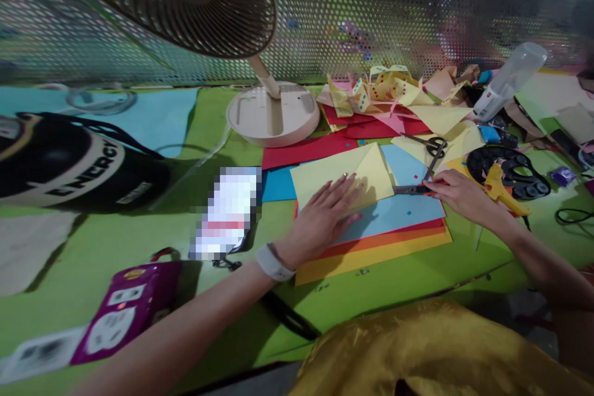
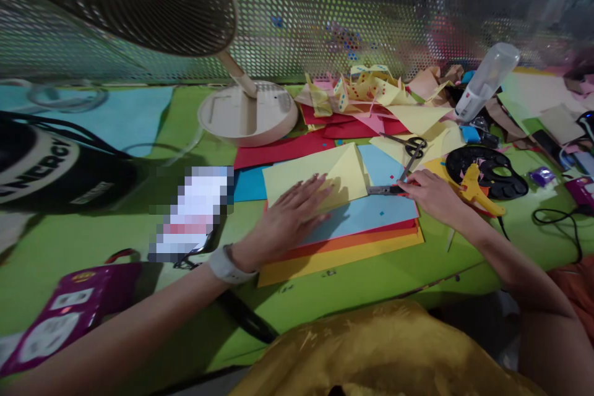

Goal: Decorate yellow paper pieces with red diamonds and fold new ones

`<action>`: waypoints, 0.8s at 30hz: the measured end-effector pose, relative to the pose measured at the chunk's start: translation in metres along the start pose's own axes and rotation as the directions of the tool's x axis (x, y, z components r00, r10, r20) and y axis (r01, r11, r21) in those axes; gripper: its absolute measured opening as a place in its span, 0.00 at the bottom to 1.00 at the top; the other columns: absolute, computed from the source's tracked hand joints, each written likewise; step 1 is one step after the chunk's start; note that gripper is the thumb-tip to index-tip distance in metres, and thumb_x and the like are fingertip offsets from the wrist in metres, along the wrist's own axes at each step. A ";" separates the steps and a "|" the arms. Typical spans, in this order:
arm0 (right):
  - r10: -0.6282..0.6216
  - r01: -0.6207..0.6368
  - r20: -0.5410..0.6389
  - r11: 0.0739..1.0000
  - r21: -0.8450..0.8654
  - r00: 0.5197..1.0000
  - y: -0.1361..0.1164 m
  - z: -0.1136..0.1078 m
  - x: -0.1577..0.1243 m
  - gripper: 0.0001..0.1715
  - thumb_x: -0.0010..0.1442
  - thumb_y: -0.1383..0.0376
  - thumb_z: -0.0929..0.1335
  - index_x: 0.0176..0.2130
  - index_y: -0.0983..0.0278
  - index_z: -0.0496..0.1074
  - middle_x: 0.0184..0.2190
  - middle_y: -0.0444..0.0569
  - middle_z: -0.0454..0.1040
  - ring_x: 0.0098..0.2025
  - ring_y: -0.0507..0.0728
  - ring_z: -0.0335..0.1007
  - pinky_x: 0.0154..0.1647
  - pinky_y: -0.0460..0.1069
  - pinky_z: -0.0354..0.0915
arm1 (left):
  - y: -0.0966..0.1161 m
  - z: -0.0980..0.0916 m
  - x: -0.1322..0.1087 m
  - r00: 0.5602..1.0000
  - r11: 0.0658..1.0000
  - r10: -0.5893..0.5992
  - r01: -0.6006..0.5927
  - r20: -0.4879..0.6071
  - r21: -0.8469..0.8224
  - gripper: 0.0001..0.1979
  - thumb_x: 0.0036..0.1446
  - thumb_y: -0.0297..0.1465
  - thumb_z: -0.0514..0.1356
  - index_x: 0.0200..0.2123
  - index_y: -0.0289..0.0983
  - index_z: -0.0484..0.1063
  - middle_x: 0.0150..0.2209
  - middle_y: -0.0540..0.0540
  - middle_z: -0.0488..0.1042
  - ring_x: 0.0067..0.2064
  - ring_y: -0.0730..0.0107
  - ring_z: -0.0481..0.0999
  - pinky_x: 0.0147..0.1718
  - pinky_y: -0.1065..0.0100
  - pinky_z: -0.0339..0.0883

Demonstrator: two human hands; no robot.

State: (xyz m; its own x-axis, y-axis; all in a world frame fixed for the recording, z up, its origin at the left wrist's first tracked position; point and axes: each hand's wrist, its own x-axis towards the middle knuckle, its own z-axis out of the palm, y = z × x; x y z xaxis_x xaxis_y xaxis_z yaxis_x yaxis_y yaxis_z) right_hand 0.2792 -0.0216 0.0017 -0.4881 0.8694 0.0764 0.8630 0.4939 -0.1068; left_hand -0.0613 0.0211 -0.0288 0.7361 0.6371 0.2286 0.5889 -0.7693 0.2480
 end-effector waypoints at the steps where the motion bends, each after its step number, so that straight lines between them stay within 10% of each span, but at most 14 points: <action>1: -0.004 0.004 -0.001 1.000 0.003 1.000 0.001 0.001 0.000 0.20 0.65 0.69 0.62 0.54 0.61 0.71 0.43 0.55 0.72 0.45 0.60 0.68 0.45 0.55 0.69 | 0.002 0.001 -0.005 0.999 0.999 0.038 -0.038 0.036 0.001 0.30 0.66 0.45 0.46 0.68 0.40 0.47 0.68 0.41 0.52 0.68 0.56 0.50 0.65 0.53 0.48; 24: -0.049 0.051 -0.025 0.997 0.059 0.998 -0.009 0.009 0.003 0.19 0.67 0.65 0.61 0.54 0.62 0.71 0.41 0.55 0.72 0.42 0.60 0.66 0.43 0.55 0.66 | 0.010 0.005 -0.014 0.991 0.995 0.069 -0.076 0.116 0.062 0.39 0.61 0.55 0.47 0.67 0.36 0.51 0.69 0.37 0.48 0.69 0.54 0.47 0.65 0.51 0.44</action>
State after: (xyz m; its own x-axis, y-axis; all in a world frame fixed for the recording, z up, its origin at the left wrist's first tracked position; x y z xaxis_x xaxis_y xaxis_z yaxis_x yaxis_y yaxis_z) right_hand 0.2690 -0.0230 -0.0058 -0.5268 0.8433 0.1062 0.8278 0.5374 -0.1610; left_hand -0.0639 0.0043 -0.0337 0.8085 0.5730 0.1345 0.5506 -0.8171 0.1712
